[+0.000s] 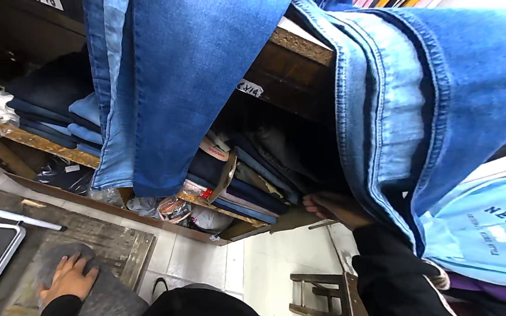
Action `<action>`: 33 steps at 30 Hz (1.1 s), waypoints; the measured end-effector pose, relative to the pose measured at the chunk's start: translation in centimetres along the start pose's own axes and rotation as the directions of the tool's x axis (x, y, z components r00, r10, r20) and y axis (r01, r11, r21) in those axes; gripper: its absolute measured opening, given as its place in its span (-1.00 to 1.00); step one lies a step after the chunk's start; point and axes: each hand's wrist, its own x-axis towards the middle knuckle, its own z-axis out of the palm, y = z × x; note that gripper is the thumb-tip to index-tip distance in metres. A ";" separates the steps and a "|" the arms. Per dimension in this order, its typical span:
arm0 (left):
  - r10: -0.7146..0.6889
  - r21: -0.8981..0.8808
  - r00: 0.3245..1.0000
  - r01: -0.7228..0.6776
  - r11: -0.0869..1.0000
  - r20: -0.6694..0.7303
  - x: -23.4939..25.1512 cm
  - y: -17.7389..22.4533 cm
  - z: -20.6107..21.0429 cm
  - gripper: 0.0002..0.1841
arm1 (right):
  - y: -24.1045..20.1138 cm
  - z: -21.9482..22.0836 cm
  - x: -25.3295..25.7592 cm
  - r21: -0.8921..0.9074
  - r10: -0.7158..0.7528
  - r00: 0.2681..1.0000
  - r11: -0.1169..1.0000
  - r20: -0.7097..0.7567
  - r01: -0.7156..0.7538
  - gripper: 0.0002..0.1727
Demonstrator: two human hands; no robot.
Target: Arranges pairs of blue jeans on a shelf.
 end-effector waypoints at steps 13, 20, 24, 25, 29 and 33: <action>-0.004 0.038 1.000 0.003 0.999 0.017 0.0 0.2 0.3 -0.54 | 0.6 1.1 0.6 -0.007 -0.011 1.000 1.000 0.014 0.012 -0.60; -0.007 0.029 1.000 0.006 1.000 0.019 -0.4 0.4 0.2 -0.54 | -2.6 3.0 -0.9 0.091 -0.140 0.990 0.986 0.002 0.139 -0.61; 0.004 0.008 0.999 -0.004 1.000 0.047 -1.2 0.8 -0.5 -0.51 | -7.3 2.9 -4.3 0.228 -0.330 0.931 0.905 -0.158 0.359 -0.52; 0.005 0.007 0.999 -0.005 1.000 0.045 -1.3 0.8 -0.5 -0.51 | -7.6 2.7 -4.4 0.260 -0.352 0.913 0.880 -0.206 0.398 -0.50; 0.002 0.022 0.999 -0.003 1.000 0.034 -0.9 0.3 0.0 -0.52 | -6.1 1.9 -2.6 0.346 -0.367 0.900 0.834 -0.235 0.430 -0.50; -0.020 0.037 0.999 0.019 0.999 0.029 -0.7 -0.1 0.3 -0.51 | -4.9 1.9 -1.1 0.321 -0.329 0.925 0.870 -0.189 0.375 -0.55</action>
